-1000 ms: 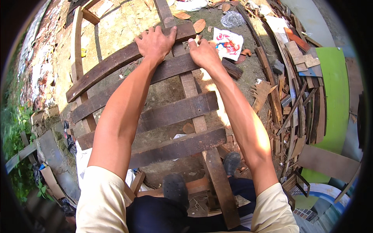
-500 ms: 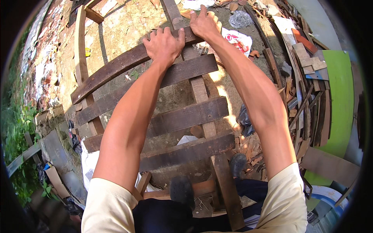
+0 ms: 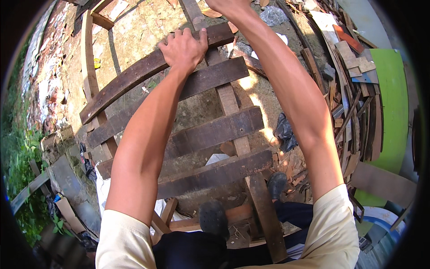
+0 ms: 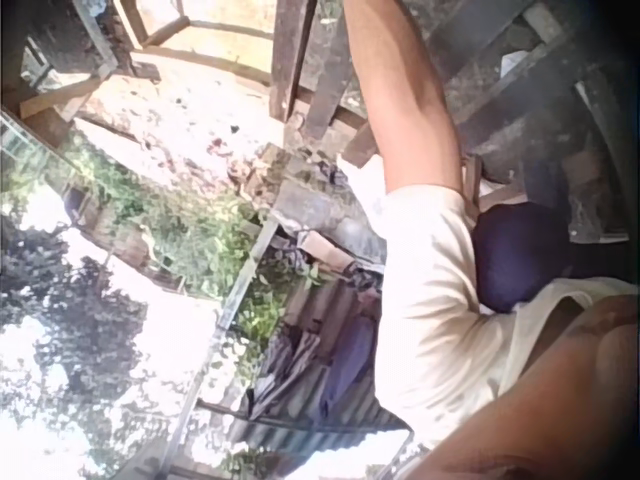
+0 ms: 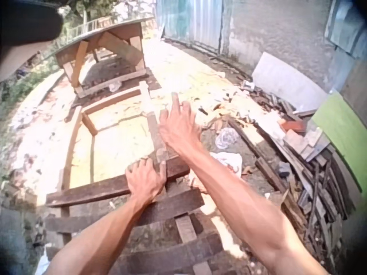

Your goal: The person sits on the ground and uses a hammer and a knife to repair a wooden frame. They hammer a wooden slat into place and then use the knife to smooth or adjust the wood.

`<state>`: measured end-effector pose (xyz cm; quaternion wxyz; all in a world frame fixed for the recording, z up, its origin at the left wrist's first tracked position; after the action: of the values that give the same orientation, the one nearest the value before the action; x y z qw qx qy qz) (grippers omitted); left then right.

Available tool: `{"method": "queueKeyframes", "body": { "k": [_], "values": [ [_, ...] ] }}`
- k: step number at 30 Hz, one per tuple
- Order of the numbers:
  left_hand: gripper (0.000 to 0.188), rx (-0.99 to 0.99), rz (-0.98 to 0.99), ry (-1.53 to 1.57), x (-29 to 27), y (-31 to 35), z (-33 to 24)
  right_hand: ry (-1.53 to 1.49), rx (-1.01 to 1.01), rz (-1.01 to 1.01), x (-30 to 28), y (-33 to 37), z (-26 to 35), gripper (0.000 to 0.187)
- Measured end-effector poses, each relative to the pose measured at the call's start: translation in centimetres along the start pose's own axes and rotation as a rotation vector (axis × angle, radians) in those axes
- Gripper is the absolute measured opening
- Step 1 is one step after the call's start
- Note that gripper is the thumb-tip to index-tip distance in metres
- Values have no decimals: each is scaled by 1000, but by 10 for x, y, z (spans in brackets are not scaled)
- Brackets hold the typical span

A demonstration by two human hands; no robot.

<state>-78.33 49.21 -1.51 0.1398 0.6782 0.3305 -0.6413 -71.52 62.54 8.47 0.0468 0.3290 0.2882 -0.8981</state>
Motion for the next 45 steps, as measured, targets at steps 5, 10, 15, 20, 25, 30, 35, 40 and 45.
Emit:
{"method": "queueKeyframes", "body": {
  "k": [5, 10, 15, 20, 25, 30, 35, 40, 45],
  "values": [
    [66, 56, 151, 162, 1, -17, -20, 172, 312, 96, 46, 42, -93, 65],
    [69, 85, 328, 173, 7, -32, 6, 129, 226, 219, 44, 43, -71, 68],
    [70, 99, 267, 160, 12, -26, 24, 205, -74, 78, 40, 13, -18, 68],
    [61, 203, 99, 151, 7, -1, -6, 1, 198, 62, 33, 28, -71, 69],
    [54, 201, -33, 74, 4, 2, 3, 115, 290, 314, 31, 39, -57, 70],
    [45, 197, -54, 73, 2, 2, -11, 15, 74, -93, 39, 46, -78, 45],
    [48, 206, -48, -2, -1, 0, 2, 154, 71, 253, 30, 61, -59, 45],
    [48, 227, -5, -19, -3, -1, -13, 96, 72, 225, -5, 119, -80, 51],
    [51, 248, -67, -83, 10, 0, 0, 136, 324, 584, -84, 194, -70, 64]
  ]
}}
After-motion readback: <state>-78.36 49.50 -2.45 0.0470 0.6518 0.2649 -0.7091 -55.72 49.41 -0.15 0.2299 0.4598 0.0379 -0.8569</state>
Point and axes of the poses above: each hand's wrist, its own y-axis away from the middle knuckle, its own x-axis out of the palm, z = x × y, the point moved 2 cm from there along -y, towards the middle knuckle, and after that the axes turned 12 degrees about -z, right-handed, at the moved point
